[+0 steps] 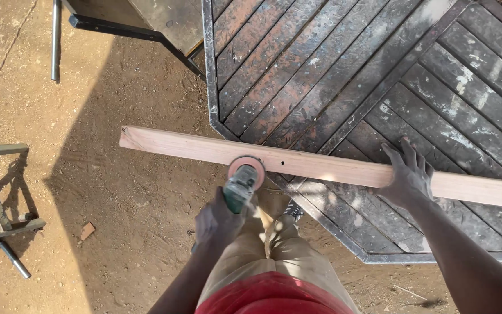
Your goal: Sanding a wooden plank using an angle grinder with a sanding disc attachment
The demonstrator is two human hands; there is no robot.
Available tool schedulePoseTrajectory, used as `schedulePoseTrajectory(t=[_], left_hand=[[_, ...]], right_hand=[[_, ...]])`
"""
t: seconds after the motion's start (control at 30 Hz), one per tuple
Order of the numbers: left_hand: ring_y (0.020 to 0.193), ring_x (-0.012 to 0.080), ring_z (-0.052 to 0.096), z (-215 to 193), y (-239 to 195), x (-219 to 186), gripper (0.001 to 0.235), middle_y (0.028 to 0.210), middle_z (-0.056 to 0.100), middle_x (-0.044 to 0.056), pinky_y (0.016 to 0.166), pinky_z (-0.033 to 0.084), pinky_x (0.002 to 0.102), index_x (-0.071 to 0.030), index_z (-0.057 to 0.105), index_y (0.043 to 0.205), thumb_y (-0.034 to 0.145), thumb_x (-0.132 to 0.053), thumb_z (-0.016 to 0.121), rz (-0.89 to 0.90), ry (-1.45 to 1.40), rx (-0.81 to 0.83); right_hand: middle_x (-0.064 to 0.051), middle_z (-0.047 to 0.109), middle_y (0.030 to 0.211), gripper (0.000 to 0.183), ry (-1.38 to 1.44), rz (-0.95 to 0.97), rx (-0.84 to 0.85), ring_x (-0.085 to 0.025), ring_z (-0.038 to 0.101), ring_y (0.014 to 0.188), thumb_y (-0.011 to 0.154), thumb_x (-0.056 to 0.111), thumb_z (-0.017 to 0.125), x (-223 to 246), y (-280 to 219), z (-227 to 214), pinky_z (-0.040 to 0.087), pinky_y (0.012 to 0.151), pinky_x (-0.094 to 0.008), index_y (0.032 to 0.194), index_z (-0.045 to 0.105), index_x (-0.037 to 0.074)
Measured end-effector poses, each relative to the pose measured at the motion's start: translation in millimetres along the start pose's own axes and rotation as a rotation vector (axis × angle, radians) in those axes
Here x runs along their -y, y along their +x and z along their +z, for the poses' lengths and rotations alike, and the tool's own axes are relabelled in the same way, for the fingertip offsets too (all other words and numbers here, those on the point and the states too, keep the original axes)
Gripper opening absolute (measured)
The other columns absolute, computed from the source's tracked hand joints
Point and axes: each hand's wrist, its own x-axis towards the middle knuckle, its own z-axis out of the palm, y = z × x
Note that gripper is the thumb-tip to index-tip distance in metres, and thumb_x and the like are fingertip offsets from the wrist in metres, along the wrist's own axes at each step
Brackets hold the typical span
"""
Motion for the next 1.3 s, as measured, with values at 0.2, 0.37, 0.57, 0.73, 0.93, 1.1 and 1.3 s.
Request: schedulePoseTrajectory(t=[0.2, 0.37, 0.57, 0.73, 0.93, 1.1, 1.3], left_hand=[[0.105, 0.0440, 0.072, -71, 14, 39, 0.057, 0.104, 0.075, 0.020, 0.091, 0.057, 0.053, -0.021, 0.051, 0.125, 0.075, -0.034, 0.077, -0.476, 0.113, -0.034], [0.105, 0.0392, 0.074, -39, 28, 2, 0.055, 0.104, 0.077, 0.015, 0.091, 0.058, 0.051, -0.023, 0.050, 0.122, 0.074, -0.037, 0.074, -0.357, 0.178, 0.093], [0.106, 0.0448, 0.071, 70, 20, -87, 0.080, 0.111, 0.071, 0.023, 0.094, 0.057, 0.058, -0.008, 0.034, 0.149, 0.078, -0.031, 0.065, 0.182, 0.193, 0.118], [0.104, 0.0425, 0.073, 29, 9, -127, 0.055, 0.105, 0.074, 0.021, 0.095, 0.057, 0.050, -0.005, 0.053, 0.129, 0.078, -0.021, 0.065, 0.001, 0.074, 0.228], [0.109, 0.0447, 0.071, -27, 15, -44, 0.057, 0.108, 0.075, 0.024, 0.091, 0.055, 0.055, -0.011, 0.054, 0.123, 0.073, -0.032, 0.073, -0.341, 0.034, -0.041], [0.107, 0.0444, 0.072, -38, 22, -33, 0.057, 0.106, 0.076, 0.021, 0.091, 0.055, 0.058, -0.017, 0.054, 0.121, 0.070, -0.034, 0.071, -0.345, 0.178, -0.002], [0.113, 0.0379, 0.072, 0, 4, -140, 0.066, 0.113, 0.076, 0.018, 0.099, 0.056, 0.051, -0.009, 0.046, 0.137, 0.074, -0.022, 0.059, -0.114, 0.202, 0.275]], right_hand=[[-0.009, 0.023, 0.170, 0.123, -0.084, 0.000, -0.051, -0.033, 0.021, 0.157, 0.047, 0.055, 0.093, -14, 0, 15, 0.026, 0.116, -0.055, 0.157, 0.039, 0.039], [-0.011, 0.024, 0.169, 0.126, -0.079, -0.037, -0.077, -0.033, 0.023, 0.156, 0.045, 0.061, 0.092, -15, 1, 15, 0.025, 0.116, -0.055, 0.157, 0.039, 0.036], [-0.007, 0.025, 0.169, 0.123, -0.063, -0.032, -0.063, -0.030, 0.023, 0.156, 0.046, 0.061, 0.093, -9, -5, 9, 0.025, 0.116, -0.052, 0.155, 0.041, 0.039], [-0.007, 0.025, 0.170, 0.125, -0.061, -0.054, -0.087, -0.030, 0.025, 0.155, 0.043, 0.063, 0.093, -17, -1, 17, 0.026, 0.117, -0.055, 0.154, 0.042, 0.039], [-0.006, 0.027, 0.170, 0.122, -0.065, -0.045, -0.112, -0.030, 0.026, 0.155, 0.044, 0.059, 0.094, -12, -5, 11, 0.026, 0.116, -0.054, 0.153, 0.044, 0.038], [-0.006, 0.027, 0.169, 0.121, -0.082, -0.052, -0.128, -0.029, 0.026, 0.154, 0.045, 0.058, 0.093, -15, 0, 21, 0.026, 0.114, -0.052, 0.154, 0.044, 0.037], [-0.004, 0.025, 0.170, 0.123, -0.088, -0.048, -0.099, -0.029, 0.027, 0.154, 0.043, 0.058, 0.095, -13, -4, 14, 0.027, 0.116, -0.053, 0.154, 0.044, 0.038]])
